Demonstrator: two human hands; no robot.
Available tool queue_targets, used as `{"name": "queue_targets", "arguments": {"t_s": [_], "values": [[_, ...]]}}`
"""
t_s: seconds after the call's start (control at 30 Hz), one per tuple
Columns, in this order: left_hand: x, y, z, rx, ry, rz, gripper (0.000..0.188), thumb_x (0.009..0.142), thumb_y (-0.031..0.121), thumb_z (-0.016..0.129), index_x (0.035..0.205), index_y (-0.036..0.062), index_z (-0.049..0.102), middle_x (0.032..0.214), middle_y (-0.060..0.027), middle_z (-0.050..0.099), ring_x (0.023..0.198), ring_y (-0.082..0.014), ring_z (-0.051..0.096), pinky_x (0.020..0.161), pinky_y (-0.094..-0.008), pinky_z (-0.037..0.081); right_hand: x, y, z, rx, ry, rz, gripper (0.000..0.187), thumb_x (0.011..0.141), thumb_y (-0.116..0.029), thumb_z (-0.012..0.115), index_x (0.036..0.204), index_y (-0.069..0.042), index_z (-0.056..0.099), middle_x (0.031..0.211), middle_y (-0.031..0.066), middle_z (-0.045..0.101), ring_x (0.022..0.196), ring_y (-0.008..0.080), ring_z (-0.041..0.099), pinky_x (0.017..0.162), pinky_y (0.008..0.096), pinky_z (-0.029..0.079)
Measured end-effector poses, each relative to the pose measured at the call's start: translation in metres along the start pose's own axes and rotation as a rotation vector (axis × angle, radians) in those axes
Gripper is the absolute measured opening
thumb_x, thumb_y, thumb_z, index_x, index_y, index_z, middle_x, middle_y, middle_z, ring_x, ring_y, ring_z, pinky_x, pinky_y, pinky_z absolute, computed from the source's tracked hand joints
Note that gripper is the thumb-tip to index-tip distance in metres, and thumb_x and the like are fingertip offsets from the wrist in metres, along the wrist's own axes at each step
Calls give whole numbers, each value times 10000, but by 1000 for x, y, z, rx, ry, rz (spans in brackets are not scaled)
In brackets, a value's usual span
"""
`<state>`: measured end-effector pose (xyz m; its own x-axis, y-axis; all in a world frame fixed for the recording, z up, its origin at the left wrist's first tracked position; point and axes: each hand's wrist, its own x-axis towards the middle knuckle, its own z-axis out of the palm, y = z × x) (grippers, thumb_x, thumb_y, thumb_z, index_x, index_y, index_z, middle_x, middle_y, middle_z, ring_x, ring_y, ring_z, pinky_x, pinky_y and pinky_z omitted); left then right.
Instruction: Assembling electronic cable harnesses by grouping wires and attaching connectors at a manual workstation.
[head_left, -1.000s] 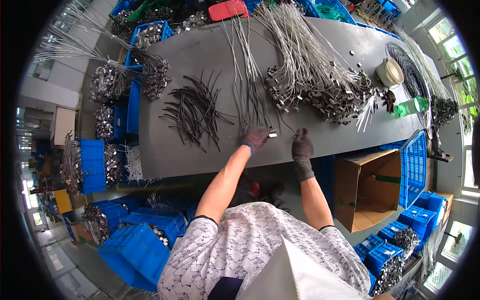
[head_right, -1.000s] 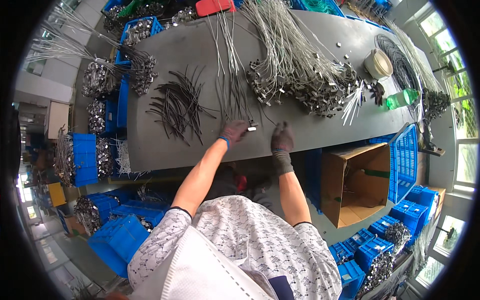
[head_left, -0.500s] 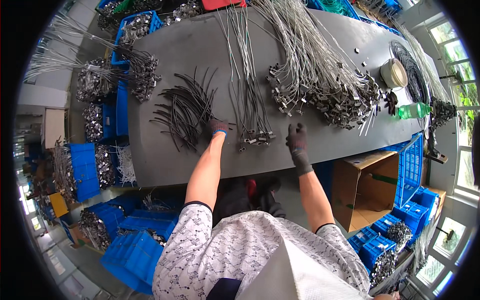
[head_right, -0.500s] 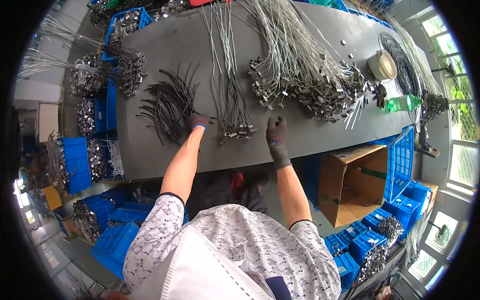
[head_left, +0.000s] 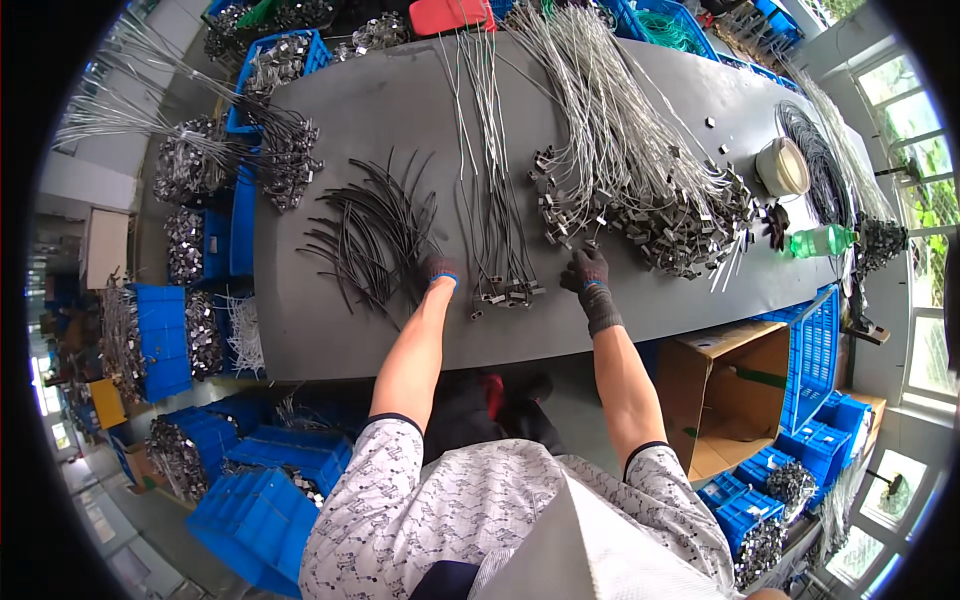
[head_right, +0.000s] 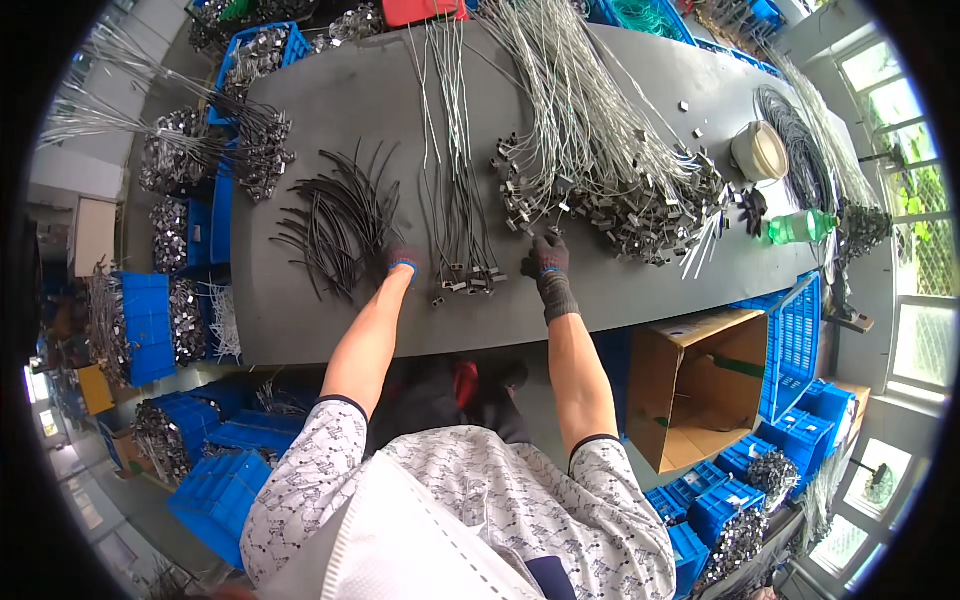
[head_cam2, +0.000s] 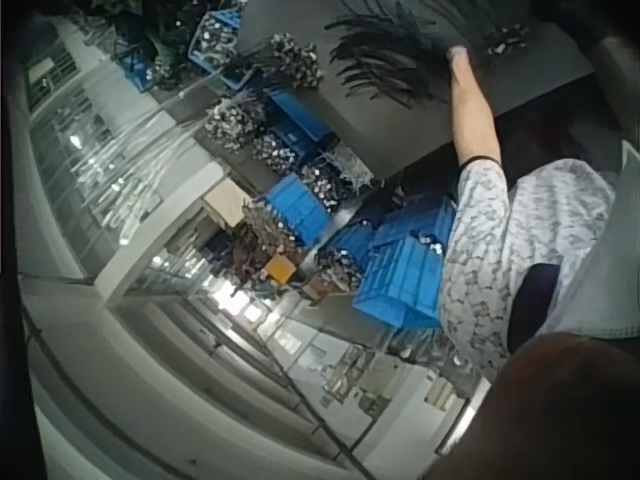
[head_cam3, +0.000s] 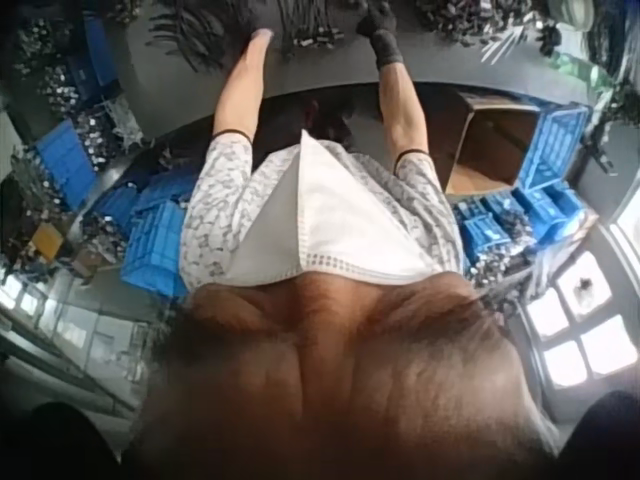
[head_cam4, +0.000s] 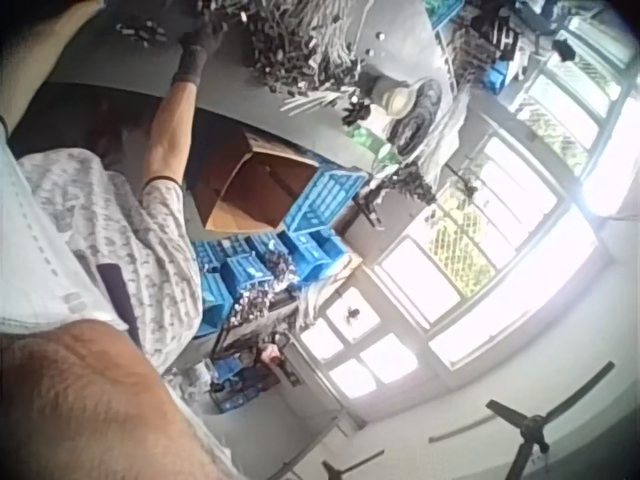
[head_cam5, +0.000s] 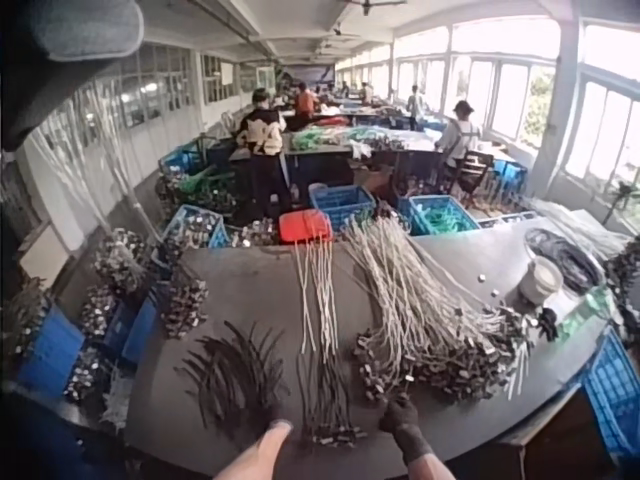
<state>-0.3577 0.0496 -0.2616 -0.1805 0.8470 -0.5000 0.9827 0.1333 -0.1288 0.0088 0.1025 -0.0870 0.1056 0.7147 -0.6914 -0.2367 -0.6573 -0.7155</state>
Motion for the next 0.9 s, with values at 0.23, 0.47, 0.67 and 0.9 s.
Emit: {"name": "queue_targets", "arguments": {"t_s": [0.23,0.47,0.67,0.9], "values": [[-71,68,-152,-901,-204,-125,369,957,351,520,1110,42,650,1066,-216,687,911,-349,696,786,-508,566,116,-12,-89,-486,208,-309,357,788,-318,741,1040,-98,617,832,183,678,784,407,697,653,519,578],[-156,-27,-234,-1626,293,-490,233,914,237,553,848,19,603,634,-119,638,473,-248,660,384,-366,539,32,-7,-43,-1511,60,-685,401,683,-365,819,952,-136,629,881,160,713,850,398,687,744,466,569],[-169,-30,-254,-1849,79,-416,255,911,311,580,822,74,608,685,-80,668,489,-185,635,428,-335,536,-67,47,-135,27,-141,-29,217,897,-261,668,841,-95,541,645,23,550,644,213,618,556,380,527],[-156,27,-229,-2086,68,-365,193,896,267,680,906,84,616,755,-65,678,584,-190,665,522,-355,566,-263,189,-331,-1414,253,-545,355,872,-123,634,1205,-24,563,1000,203,672,944,312,657,840,409,515]]}}
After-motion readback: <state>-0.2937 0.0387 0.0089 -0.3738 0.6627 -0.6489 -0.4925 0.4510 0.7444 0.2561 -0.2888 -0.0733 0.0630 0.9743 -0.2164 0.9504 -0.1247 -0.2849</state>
